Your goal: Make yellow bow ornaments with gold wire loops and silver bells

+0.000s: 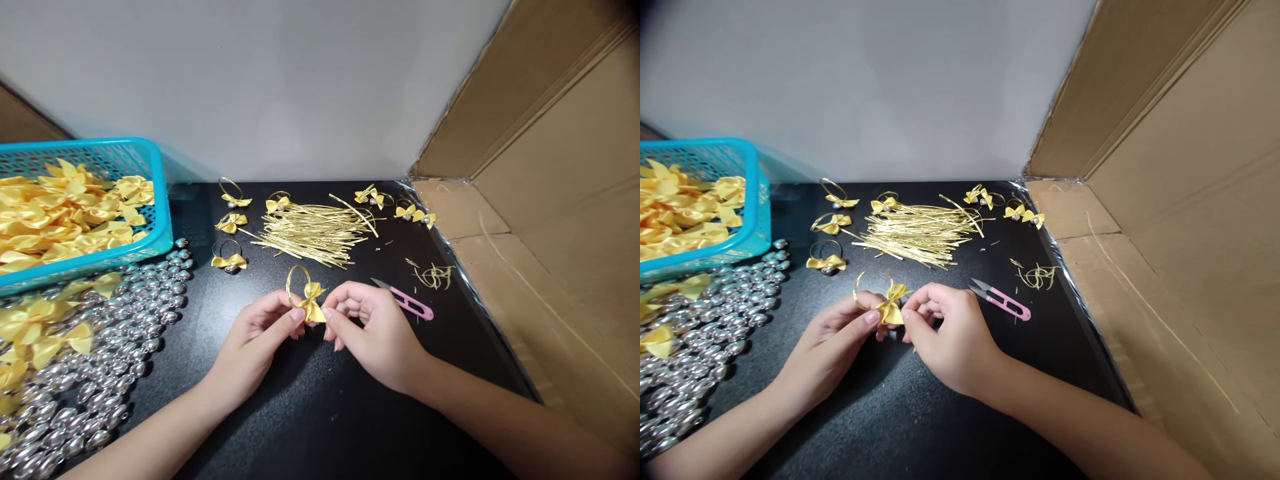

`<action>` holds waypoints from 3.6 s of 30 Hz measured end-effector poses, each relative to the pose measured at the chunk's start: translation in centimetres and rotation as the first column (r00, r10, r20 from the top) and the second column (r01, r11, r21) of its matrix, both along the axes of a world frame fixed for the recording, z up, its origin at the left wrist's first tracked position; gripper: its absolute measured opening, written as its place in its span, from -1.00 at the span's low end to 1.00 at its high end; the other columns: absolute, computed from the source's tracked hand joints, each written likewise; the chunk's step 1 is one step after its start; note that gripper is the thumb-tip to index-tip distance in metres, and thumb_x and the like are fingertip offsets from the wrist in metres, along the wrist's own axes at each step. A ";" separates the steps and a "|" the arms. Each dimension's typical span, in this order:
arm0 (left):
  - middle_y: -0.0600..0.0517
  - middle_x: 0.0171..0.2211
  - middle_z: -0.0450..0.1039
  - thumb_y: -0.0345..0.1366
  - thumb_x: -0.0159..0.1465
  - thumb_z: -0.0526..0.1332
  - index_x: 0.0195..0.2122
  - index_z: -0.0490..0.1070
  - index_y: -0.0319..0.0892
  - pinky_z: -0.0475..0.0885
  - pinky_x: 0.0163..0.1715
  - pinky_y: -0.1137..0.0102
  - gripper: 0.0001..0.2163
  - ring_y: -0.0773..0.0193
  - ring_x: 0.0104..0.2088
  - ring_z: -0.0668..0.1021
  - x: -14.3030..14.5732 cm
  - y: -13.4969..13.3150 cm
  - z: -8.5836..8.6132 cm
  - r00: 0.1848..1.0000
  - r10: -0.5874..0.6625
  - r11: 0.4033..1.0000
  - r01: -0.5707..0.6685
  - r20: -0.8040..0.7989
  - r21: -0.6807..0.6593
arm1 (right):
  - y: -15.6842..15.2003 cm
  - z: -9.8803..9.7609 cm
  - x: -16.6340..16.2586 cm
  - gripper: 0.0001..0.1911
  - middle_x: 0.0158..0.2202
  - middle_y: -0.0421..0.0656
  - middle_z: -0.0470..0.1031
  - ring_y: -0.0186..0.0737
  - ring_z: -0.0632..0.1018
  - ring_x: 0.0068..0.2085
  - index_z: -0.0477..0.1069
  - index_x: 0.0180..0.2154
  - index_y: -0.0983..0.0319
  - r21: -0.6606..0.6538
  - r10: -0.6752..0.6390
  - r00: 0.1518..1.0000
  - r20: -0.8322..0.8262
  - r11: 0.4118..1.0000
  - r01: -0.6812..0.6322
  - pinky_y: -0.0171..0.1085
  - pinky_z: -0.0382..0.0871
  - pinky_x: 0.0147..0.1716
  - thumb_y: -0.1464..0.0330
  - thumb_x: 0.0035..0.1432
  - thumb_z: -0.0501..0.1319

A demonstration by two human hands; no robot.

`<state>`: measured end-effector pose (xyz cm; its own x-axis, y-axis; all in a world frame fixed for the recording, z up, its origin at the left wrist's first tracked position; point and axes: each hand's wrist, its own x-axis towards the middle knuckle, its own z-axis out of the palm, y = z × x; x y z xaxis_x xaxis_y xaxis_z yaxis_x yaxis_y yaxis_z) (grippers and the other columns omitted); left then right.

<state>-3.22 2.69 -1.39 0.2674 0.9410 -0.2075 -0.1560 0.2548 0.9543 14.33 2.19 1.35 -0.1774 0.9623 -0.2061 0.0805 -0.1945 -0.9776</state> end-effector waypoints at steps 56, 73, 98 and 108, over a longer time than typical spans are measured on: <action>0.15 -0.41 0.38 -0.18 0.35 0.22 -0.32 0.44 -0.06 0.30 -0.27 0.46 -0.87 0.34 -0.33 0.39 -0.5 -1.0 -1.6 0.980 -0.137 0.986 0.121 0.143 0.111 | -0.7 0.1 -0.4 -0.92 -0.62 -0.30 0.42 -0.44 0.43 -0.61 0.36 -0.47 0.25 0.017 0.005 0.992 -0.126 1.000 -0.003 -0.42 0.32 -0.59 0.49 0.05 0.20; 0.16 -0.41 0.42 -0.18 0.35 0.23 -0.32 0.44 -0.05 0.31 -0.27 0.47 -0.88 0.36 -0.35 0.40 -0.3 -1.0 -1.5 0.962 -0.156 0.987 0.145 0.222 0.064 | -1.0 0.3 -0.6 -0.89 -0.62 -0.31 0.42 -0.48 0.42 -0.61 0.36 -0.49 0.26 -0.047 -0.023 0.992 -0.127 0.999 0.017 -0.45 0.31 -0.59 0.54 0.04 0.20; 0.10 -0.45 0.42 -0.17 0.30 0.28 -0.37 0.46 -0.09 0.32 -0.36 0.44 -0.85 0.32 -0.43 0.40 -0.2 -1.2 -1.4 0.986 -0.078 0.992 0.062 0.146 0.107 | -1.0 0.1 -0.7 -0.89 -0.64 -0.31 0.41 -0.47 0.37 -0.65 0.34 -0.47 0.26 -0.245 -0.034 0.954 -0.296 0.969 -0.042 -0.45 0.32 -0.64 0.41 0.01 0.27; 0.10 -0.49 0.41 -0.13 0.27 0.30 -0.40 0.44 -0.12 0.33 -0.39 0.44 -0.80 0.32 -0.44 0.40 0.2 -1.2 -0.9 0.973 -0.064 0.998 0.059 0.221 0.031 | -1.0 0.2 -0.6 -0.91 -0.62 -0.30 0.41 -0.46 0.39 -0.61 0.35 -0.47 0.26 -0.176 -0.013 0.971 -0.241 0.984 -0.031 -0.47 0.31 -0.62 0.46 0.03 0.26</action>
